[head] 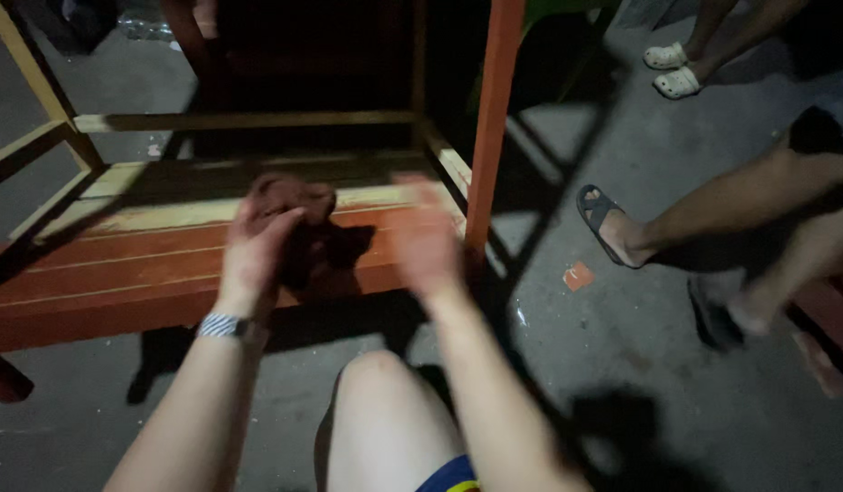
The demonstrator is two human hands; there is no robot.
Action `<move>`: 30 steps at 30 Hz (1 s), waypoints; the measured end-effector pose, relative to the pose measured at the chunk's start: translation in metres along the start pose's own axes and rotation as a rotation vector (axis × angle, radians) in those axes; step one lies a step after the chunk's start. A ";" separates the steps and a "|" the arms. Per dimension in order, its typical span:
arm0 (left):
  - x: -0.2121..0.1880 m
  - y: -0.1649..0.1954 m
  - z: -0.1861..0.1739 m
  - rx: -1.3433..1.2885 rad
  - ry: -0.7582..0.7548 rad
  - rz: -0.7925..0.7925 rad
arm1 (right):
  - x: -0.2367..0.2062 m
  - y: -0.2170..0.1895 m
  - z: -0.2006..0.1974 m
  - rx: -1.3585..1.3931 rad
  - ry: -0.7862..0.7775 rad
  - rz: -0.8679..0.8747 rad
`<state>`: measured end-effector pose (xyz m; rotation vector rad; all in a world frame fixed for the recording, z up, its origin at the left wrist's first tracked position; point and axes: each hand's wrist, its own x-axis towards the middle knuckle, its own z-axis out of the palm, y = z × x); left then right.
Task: The person kneels on the floor and wipes a reddish stain or finish onto a wooden chair frame using a brown cloth. They work the cloth over the seat slats, legs, and rails, repositioning the chair and re-folding the cloth to coat the bare wood surfaces.
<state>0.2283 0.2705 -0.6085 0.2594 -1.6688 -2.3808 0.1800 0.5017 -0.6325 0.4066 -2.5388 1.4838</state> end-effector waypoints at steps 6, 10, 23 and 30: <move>0.027 -0.038 0.094 0.883 -0.477 0.143 | 0.032 0.082 -0.062 0.168 0.136 0.284; 0.033 -0.073 0.118 1.343 -0.635 0.512 | 0.034 0.100 -0.052 -0.015 0.148 0.253; 0.077 -0.076 0.157 1.452 -0.950 0.381 | 0.021 0.113 -0.056 0.083 0.139 0.203; 0.091 -0.076 0.121 1.449 -1.143 0.665 | 0.021 0.125 -0.054 0.145 0.145 0.083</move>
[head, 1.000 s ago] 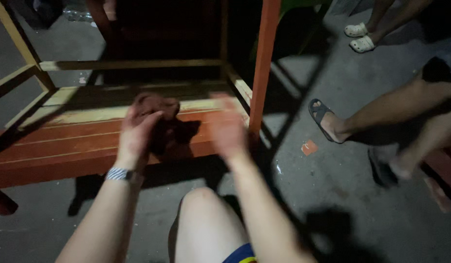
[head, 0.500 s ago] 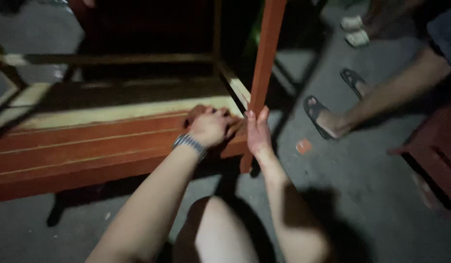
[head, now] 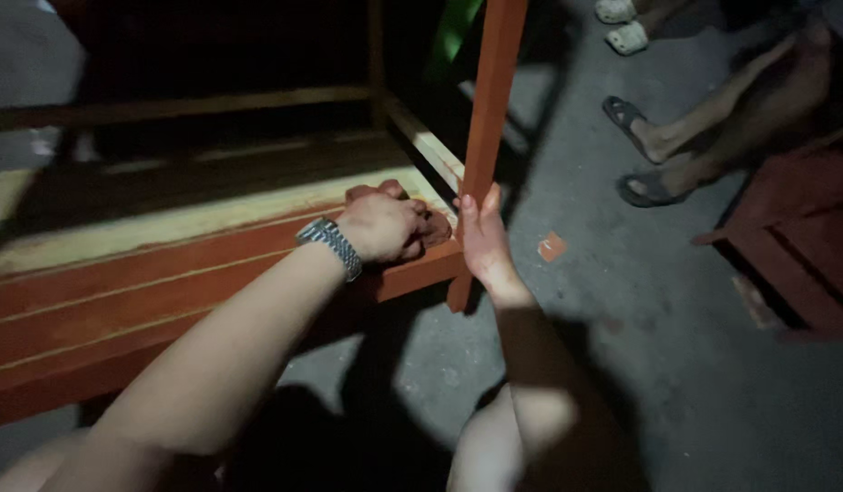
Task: The person kneels on the floor and wipes a reddish stain or finish onto a wooden chair frame using a brown cloth. They work the cloth over the seat slats, legs, and rails, repositioning the chair and re-folding the cloth to coat the bare wood surfaces.
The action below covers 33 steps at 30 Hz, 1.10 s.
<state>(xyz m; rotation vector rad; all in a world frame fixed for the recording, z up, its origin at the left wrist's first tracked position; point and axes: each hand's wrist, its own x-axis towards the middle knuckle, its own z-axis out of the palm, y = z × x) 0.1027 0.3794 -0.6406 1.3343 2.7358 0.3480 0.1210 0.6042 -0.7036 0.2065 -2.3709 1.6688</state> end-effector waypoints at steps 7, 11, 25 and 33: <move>0.032 0.029 -0.010 0.002 0.102 -0.180 | 0.001 0.002 -0.004 0.080 -0.023 0.084; 0.022 0.029 -0.026 -0.017 -0.036 -0.145 | 0.007 -0.006 0.001 0.073 -0.006 0.029; -0.001 0.024 -0.021 -0.177 0.195 -0.289 | 0.010 -0.014 0.001 -0.141 0.010 0.018; 0.034 0.027 -0.012 -0.002 0.105 -0.281 | 0.006 0.003 -0.003 0.141 -0.030 0.179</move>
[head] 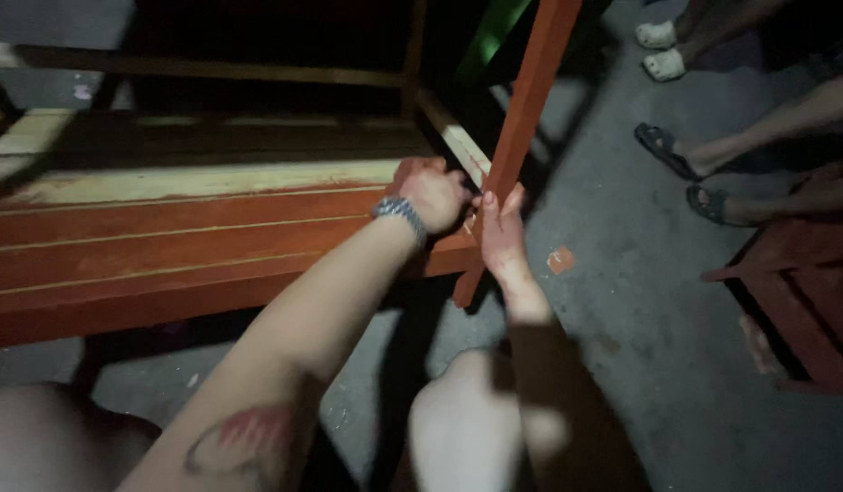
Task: The person kneels on the floor and wipes a reddish stain or finish onto a wooden chair frame using a brown cloth. They work the cloth over the seat slats, legs, and rails, repositioning the chair and re-folding the cloth to coat the bare wood surfaces.
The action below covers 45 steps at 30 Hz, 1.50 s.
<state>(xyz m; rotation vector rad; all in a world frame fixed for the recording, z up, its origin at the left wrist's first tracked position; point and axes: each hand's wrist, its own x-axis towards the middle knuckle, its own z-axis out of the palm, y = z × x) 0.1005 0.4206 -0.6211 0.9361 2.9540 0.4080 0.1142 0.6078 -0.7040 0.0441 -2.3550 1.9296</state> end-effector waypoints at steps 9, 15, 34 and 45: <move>0.018 -0.008 -0.015 -0.089 -0.013 -0.234 | 0.001 -0.004 -0.001 -0.206 0.056 0.118; 0.002 -0.010 -0.017 -0.113 -0.034 0.218 | -0.002 -0.005 0.001 -0.369 0.053 -0.200; 0.013 -0.020 -0.004 -0.258 -0.012 0.138 | -0.002 -0.006 0.000 -0.207 0.024 -0.105; 0.018 -0.008 -0.009 -0.481 0.036 -0.439 | 0.001 -0.009 -0.004 -0.493 0.072 -0.375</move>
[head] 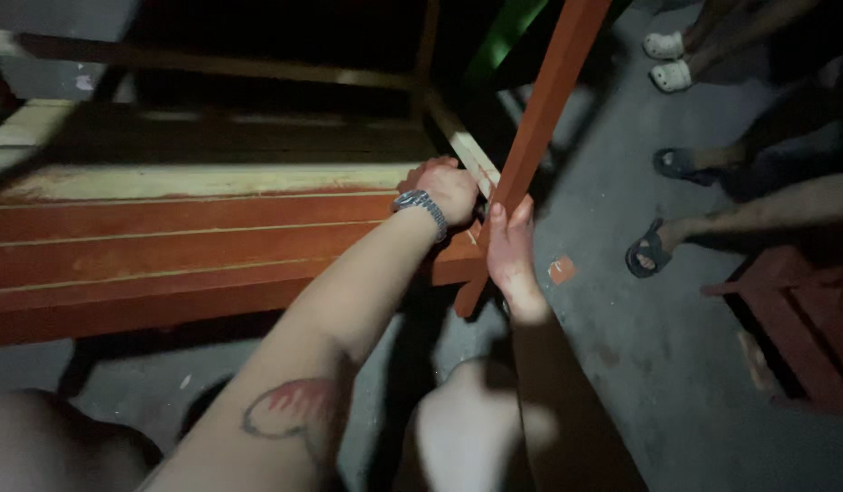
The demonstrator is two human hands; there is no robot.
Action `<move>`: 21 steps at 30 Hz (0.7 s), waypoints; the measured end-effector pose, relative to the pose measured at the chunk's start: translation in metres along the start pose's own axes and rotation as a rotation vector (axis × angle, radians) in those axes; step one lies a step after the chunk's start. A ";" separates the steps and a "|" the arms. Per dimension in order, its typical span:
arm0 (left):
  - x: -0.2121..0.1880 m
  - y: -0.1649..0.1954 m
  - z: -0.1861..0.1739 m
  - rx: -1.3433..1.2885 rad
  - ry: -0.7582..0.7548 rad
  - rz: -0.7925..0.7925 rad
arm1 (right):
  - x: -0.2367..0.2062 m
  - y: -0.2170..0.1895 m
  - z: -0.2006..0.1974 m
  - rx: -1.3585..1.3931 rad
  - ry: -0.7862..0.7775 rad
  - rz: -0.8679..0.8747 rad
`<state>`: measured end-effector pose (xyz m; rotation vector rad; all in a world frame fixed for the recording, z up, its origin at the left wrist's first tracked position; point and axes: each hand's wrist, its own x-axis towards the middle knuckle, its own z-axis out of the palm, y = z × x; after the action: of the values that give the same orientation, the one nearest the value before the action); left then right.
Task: The person kneels on the floor and wipes a reddish stain or finish onto a wooden chair frame using a brown cloth. They work the cloth over the seat slats, legs, and rails, repositioning the chair and re-folding the cloth to coat the bare wood surfaces.
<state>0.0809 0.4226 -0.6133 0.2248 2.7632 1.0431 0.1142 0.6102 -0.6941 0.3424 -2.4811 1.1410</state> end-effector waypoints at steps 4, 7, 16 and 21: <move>0.001 0.004 -0.004 -0.070 -0.028 -0.201 | 0.007 0.004 -0.010 0.154 -0.111 0.261; -0.002 -0.002 0.000 0.053 -0.070 0.043 | 0.011 0.007 -0.015 0.004 -0.142 0.100; -0.014 -0.001 -0.009 0.329 -0.274 0.534 | 0.010 0.000 -0.015 0.060 -0.130 0.074; -0.009 0.004 -0.015 0.428 -0.359 0.518 | 0.012 0.000 -0.017 -0.045 -0.153 0.086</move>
<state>0.0866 0.4143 -0.5987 1.1118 2.6012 0.4063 0.1075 0.6226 -0.6785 0.3240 -2.6738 1.1292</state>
